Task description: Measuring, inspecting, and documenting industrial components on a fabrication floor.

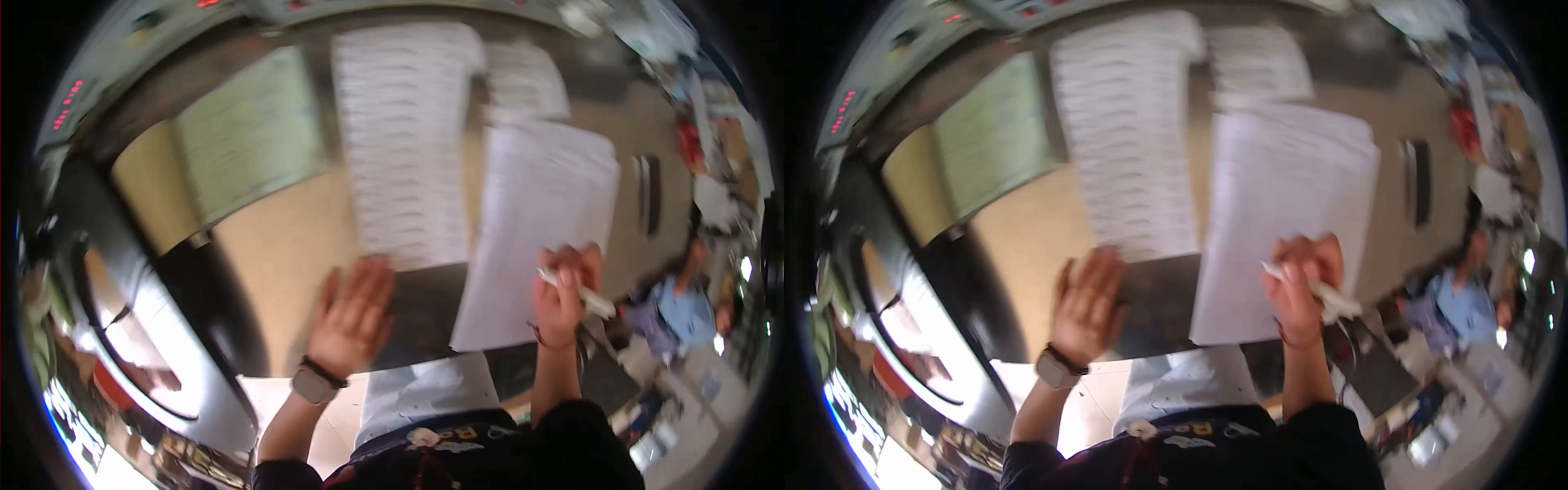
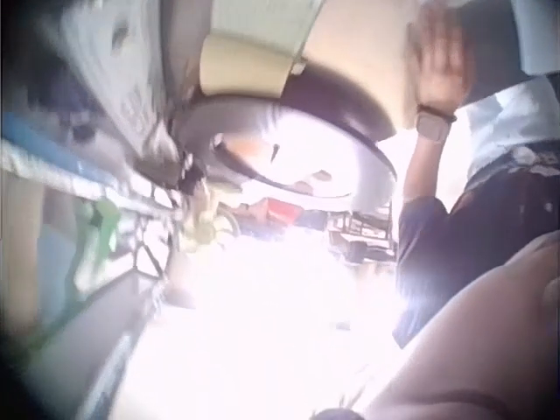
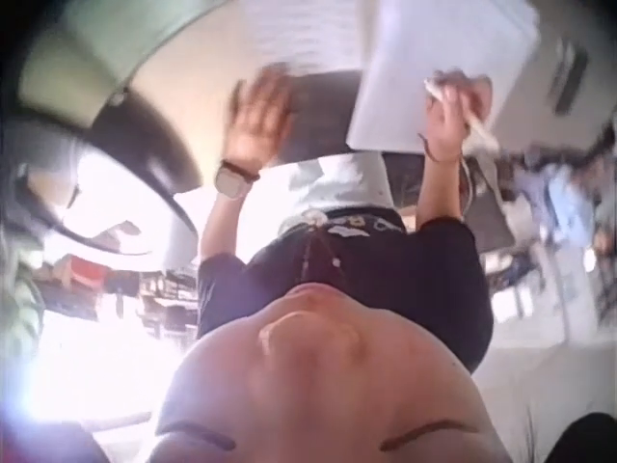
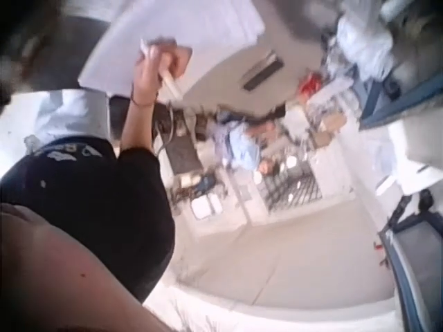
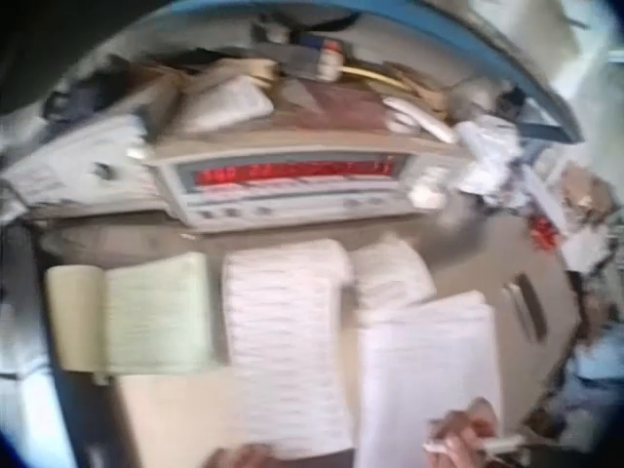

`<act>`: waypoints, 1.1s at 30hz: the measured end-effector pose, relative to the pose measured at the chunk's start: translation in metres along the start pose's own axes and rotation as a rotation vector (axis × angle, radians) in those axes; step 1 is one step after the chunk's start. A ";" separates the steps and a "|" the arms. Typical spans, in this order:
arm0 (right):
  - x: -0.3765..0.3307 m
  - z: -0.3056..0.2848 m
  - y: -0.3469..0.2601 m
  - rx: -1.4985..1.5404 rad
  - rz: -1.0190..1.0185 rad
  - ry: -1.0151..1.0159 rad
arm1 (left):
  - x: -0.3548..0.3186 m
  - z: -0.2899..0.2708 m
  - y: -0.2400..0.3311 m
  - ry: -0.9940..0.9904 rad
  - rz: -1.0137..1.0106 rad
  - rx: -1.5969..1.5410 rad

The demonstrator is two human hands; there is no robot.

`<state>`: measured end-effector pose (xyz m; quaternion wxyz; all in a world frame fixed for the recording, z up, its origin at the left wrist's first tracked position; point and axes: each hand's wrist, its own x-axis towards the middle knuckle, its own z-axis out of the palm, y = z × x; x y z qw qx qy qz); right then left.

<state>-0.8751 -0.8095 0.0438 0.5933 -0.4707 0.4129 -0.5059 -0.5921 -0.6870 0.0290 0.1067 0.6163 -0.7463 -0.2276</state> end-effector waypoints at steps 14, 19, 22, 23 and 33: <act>0.106 0.266 0.007 0.701 0.834 -0.260 | -0.022 -0.004 -0.006 0.261 0.099 -0.039; 0.227 0.385 0.037 0.568 0.669 -0.267 | -0.009 -0.002 0.003 0.300 0.151 -0.096; 0.269 0.418 0.057 0.434 0.536 -0.174 | -0.009 0.005 0.001 0.327 0.154 -0.105; 0.272 0.425 0.059 0.433 0.532 -0.184 | -0.010 0.005 0.001 0.339 0.156 -0.103; 0.295 0.440 0.075 0.385 0.547 -0.211 | -0.021 0.007 -0.005 0.380 0.147 -0.128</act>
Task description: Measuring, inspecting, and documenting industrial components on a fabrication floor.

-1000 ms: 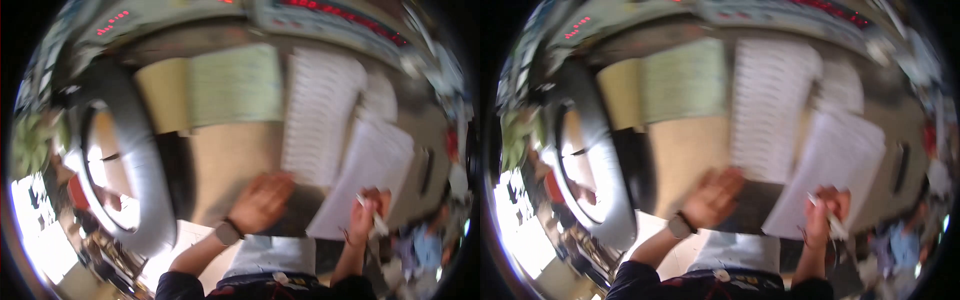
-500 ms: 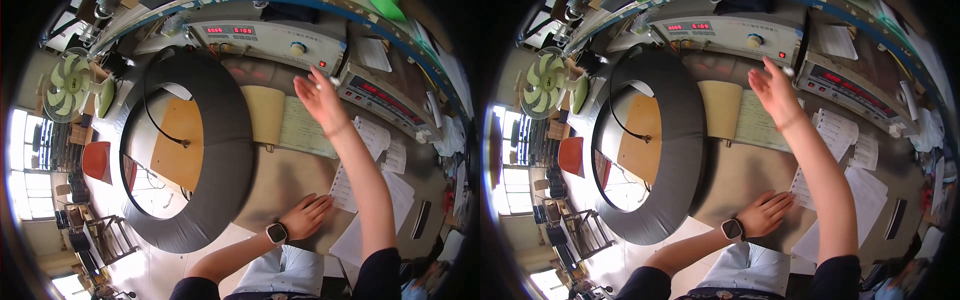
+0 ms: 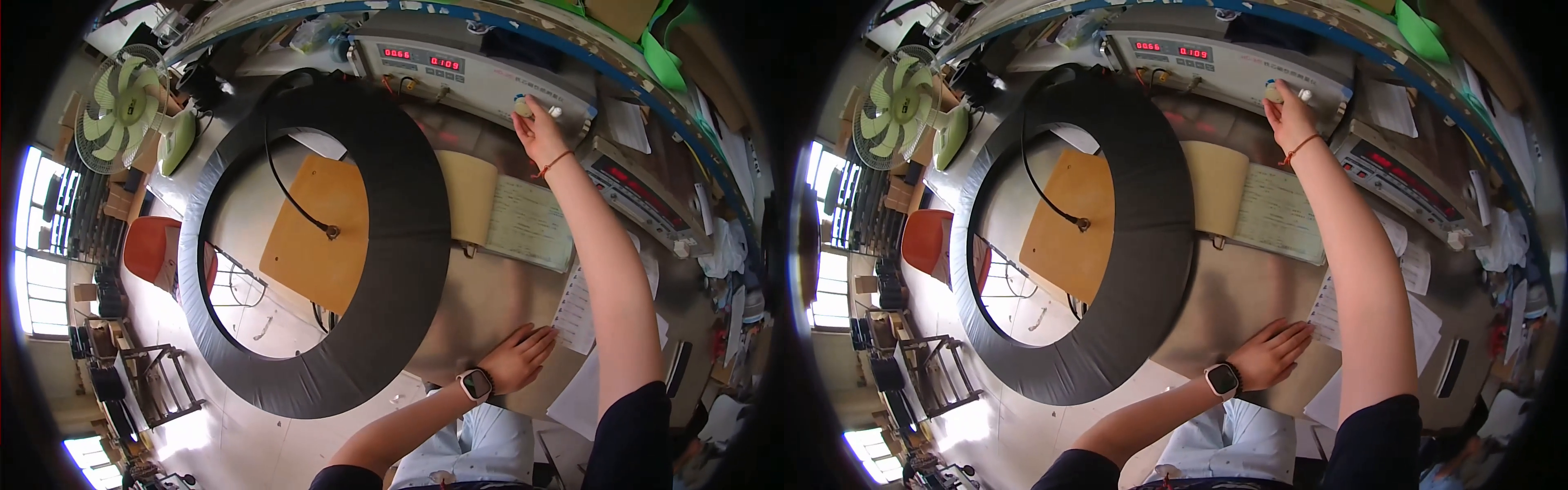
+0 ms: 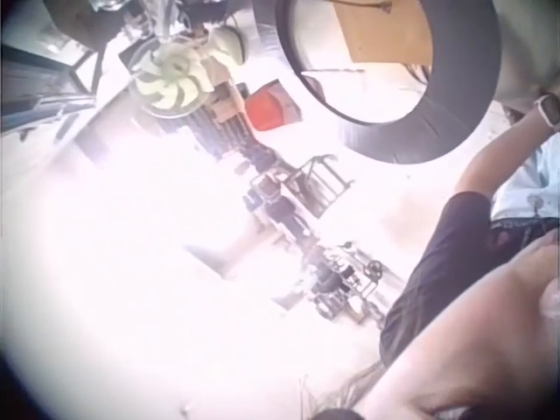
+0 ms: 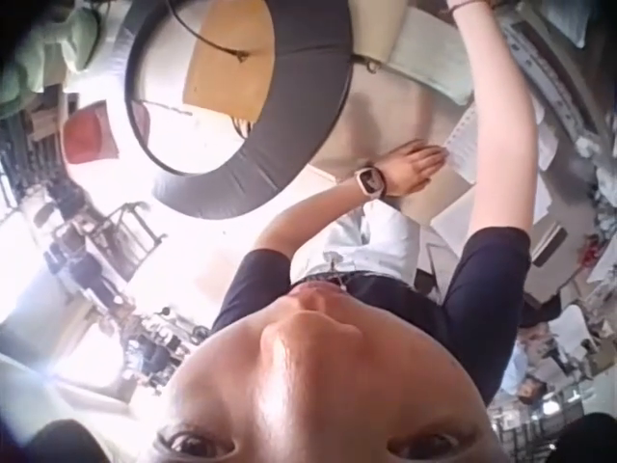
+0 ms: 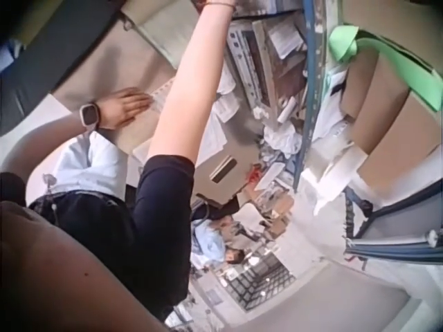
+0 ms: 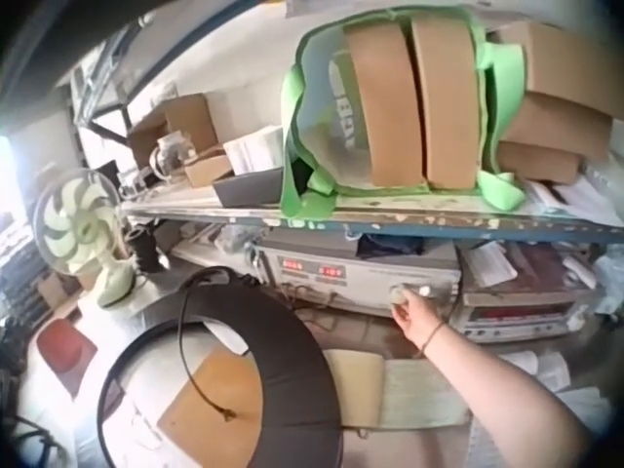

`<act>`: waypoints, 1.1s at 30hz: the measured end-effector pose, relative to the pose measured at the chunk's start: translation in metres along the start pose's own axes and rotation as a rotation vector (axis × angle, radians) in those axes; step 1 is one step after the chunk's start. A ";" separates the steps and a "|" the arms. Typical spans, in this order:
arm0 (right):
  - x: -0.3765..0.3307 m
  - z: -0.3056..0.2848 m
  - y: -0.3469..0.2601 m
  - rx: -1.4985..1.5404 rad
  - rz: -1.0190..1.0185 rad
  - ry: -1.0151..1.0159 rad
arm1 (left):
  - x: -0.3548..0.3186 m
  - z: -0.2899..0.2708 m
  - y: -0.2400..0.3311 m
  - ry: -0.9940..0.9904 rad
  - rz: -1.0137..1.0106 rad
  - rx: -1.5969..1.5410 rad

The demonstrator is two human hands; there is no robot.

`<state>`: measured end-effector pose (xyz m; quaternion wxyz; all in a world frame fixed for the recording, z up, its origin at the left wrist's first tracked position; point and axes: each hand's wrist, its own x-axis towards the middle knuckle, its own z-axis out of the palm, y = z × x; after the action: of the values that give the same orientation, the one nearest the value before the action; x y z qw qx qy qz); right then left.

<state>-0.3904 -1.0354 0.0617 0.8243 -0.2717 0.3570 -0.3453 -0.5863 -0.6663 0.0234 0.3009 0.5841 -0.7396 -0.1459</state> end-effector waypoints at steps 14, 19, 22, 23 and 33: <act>0.003 -0.005 0.002 -0.025 -0.055 -0.010 | 0.001 -0.001 0.000 0.001 0.005 -0.029; -0.004 0.001 0.004 -0.043 -0.095 0.005 | 0.000 -0.004 0.000 -0.010 -0.001 -0.031; -0.006 0.003 0.005 -0.064 -0.128 0.035 | 0.000 -0.003 -0.001 -0.013 0.001 -0.027; -0.006 0.002 0.005 -0.078 -0.132 0.043 | 0.000 -0.002 -0.001 -0.012 0.004 -0.022; -0.005 0.003 0.005 -0.069 -0.149 0.070 | 0.000 -0.001 -0.002 -0.003 0.003 -0.029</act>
<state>-0.3881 -1.0282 0.0619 0.7734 -0.3135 0.3762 -0.4024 -0.5842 -0.6662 0.0229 0.3084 0.5783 -0.7388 -0.1570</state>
